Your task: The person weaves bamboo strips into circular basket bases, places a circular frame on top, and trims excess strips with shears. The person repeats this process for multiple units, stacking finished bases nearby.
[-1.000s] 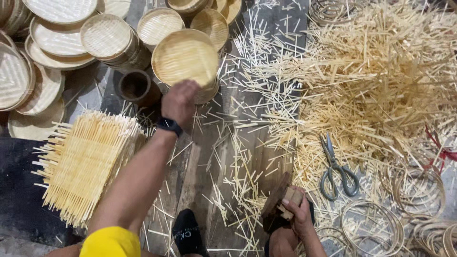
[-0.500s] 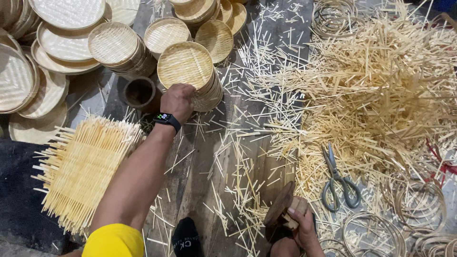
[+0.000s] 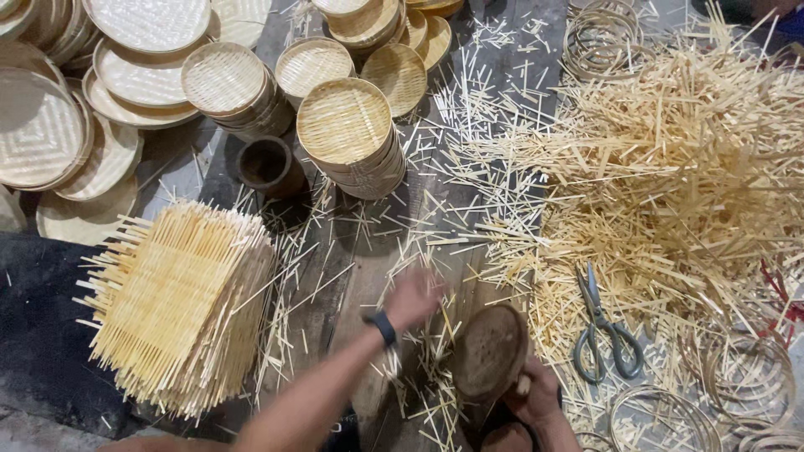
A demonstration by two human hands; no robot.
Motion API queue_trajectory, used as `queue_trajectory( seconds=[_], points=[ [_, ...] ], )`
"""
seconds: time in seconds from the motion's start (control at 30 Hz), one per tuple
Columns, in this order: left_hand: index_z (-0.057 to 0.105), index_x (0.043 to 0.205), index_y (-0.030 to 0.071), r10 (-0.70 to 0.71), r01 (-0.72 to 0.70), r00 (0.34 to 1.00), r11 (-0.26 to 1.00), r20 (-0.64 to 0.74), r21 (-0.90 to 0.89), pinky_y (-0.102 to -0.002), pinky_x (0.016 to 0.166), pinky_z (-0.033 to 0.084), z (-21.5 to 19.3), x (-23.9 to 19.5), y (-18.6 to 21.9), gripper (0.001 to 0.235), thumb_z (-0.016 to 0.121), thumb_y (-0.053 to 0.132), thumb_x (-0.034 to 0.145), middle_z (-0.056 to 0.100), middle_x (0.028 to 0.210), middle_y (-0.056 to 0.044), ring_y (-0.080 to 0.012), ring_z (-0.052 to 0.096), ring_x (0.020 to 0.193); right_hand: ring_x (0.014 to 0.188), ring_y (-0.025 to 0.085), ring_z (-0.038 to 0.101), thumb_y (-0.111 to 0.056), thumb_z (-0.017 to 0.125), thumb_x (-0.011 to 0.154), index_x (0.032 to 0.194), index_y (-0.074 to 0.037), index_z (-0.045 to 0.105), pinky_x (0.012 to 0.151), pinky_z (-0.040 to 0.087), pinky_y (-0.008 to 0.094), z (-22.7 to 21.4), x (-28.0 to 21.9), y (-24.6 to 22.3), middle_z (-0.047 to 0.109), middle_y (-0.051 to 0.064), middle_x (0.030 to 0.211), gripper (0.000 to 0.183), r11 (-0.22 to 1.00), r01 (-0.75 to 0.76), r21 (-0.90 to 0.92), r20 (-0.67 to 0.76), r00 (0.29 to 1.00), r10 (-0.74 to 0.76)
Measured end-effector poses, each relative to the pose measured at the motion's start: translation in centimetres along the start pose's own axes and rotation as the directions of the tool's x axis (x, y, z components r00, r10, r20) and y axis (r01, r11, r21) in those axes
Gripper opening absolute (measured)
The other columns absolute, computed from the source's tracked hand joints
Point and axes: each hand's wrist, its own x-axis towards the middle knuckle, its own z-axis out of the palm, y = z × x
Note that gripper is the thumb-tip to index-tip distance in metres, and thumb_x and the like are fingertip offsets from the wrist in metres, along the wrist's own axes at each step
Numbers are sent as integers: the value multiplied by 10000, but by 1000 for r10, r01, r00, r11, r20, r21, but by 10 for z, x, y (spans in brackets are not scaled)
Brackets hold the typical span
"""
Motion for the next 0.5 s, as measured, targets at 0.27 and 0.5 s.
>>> queue_trajectory(
  seconds=[0.27,0.5],
  points=[
    [693,1281,39,-17,-119,981,736,-194,-667,-311,893,559,74,2,-61,393,712,139,901,751,1202,-184,-199,696,1033,1033,214,702,-440,455,1003,1238,37,607,895,569,372,89,32,-41,742,120,1146,553,857,12,-515,-162,980,-111],
    [677,1328,70,572,-578,530,784,-626,226,-453,1026,520,-84,9,-82,456,747,151,885,712,1269,-183,-371,669,1180,684,205,668,-265,558,1032,1108,53,637,597,558,336,52,20,-9,726,172,900,337,658,-206,-725,-384,913,-137]
  ],
)
